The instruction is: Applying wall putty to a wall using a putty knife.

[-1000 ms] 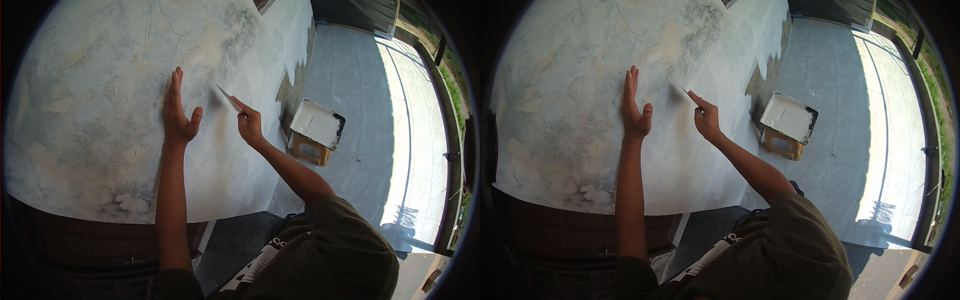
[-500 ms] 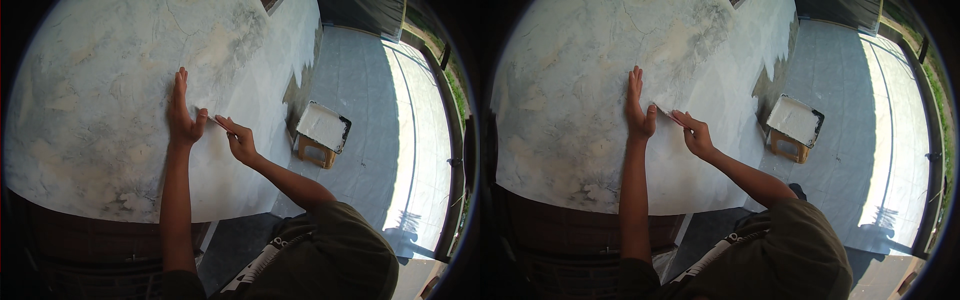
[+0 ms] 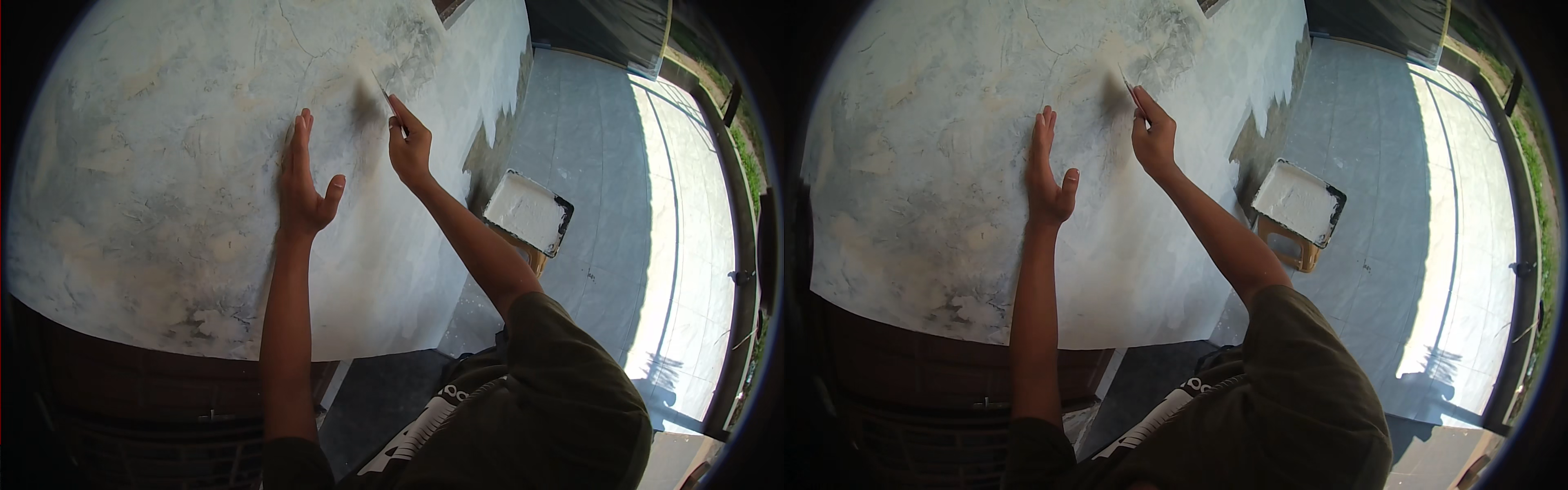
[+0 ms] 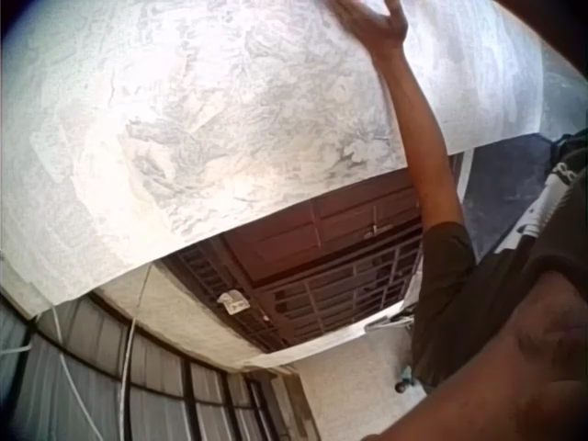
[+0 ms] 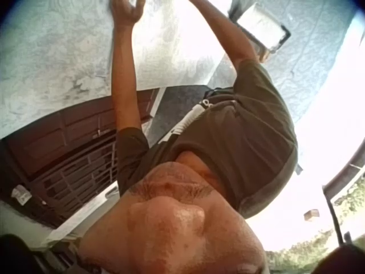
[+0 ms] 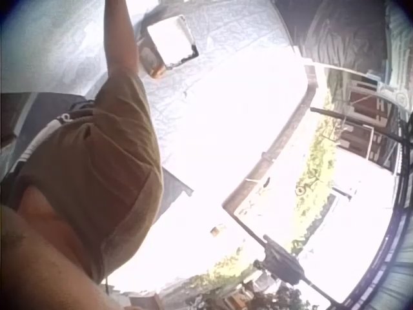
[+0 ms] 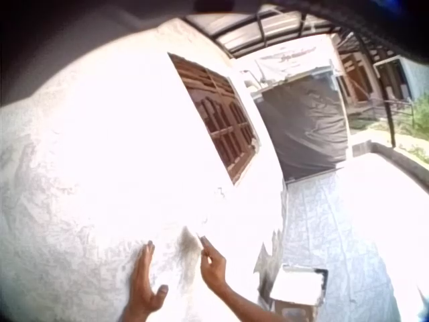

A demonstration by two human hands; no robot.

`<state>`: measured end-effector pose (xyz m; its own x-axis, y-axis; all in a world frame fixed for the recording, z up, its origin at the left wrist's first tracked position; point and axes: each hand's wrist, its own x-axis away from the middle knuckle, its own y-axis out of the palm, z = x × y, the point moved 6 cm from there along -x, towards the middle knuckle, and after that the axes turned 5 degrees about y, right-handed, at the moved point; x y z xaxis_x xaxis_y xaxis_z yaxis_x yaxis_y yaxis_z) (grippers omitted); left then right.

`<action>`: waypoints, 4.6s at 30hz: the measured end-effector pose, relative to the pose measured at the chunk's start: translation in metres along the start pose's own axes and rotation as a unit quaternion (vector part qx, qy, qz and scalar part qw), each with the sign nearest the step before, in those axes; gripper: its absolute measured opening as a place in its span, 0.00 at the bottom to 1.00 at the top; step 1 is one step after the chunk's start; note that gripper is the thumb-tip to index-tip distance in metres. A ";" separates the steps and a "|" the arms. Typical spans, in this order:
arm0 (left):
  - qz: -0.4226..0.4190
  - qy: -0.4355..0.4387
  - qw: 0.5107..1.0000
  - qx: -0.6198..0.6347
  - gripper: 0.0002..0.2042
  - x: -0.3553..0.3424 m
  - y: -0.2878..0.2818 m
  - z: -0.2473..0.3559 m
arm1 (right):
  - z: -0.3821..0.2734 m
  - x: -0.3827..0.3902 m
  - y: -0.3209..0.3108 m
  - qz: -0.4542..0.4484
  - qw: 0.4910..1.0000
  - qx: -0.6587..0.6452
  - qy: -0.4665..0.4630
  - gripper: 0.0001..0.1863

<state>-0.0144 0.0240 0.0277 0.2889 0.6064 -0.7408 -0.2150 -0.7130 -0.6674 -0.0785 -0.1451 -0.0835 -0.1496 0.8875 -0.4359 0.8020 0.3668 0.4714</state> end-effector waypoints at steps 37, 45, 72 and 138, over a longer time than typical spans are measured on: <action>-0.009 -0.004 1.000 0.000 0.45 -0.003 0.007 0.002 | 0.024 0.129 -0.003 -0.137 0.983 -0.051 0.115 0.33; -0.009 0.007 1.000 -0.007 0.45 -0.003 0.007 0.002 | 0.037 0.077 -0.035 -0.015 0.991 -0.033 0.131 0.30; -0.014 0.019 1.000 -0.016 0.46 -0.002 0.007 0.002 | 0.070 0.068 -0.044 0.019 0.985 0.030 0.166 0.32; 0.005 0.029 0.999 -0.012 0.46 -0.005 0.008 0.005 | 0.061 0.110 -0.044 -0.055 0.988 0.010 0.145 0.31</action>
<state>-0.0225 0.0167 0.0256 0.3410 0.5778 -0.7416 -0.1964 -0.7276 -0.6572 -0.0945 -0.0808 -0.1989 -0.3926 0.8865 -0.2449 0.7826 0.4619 0.4174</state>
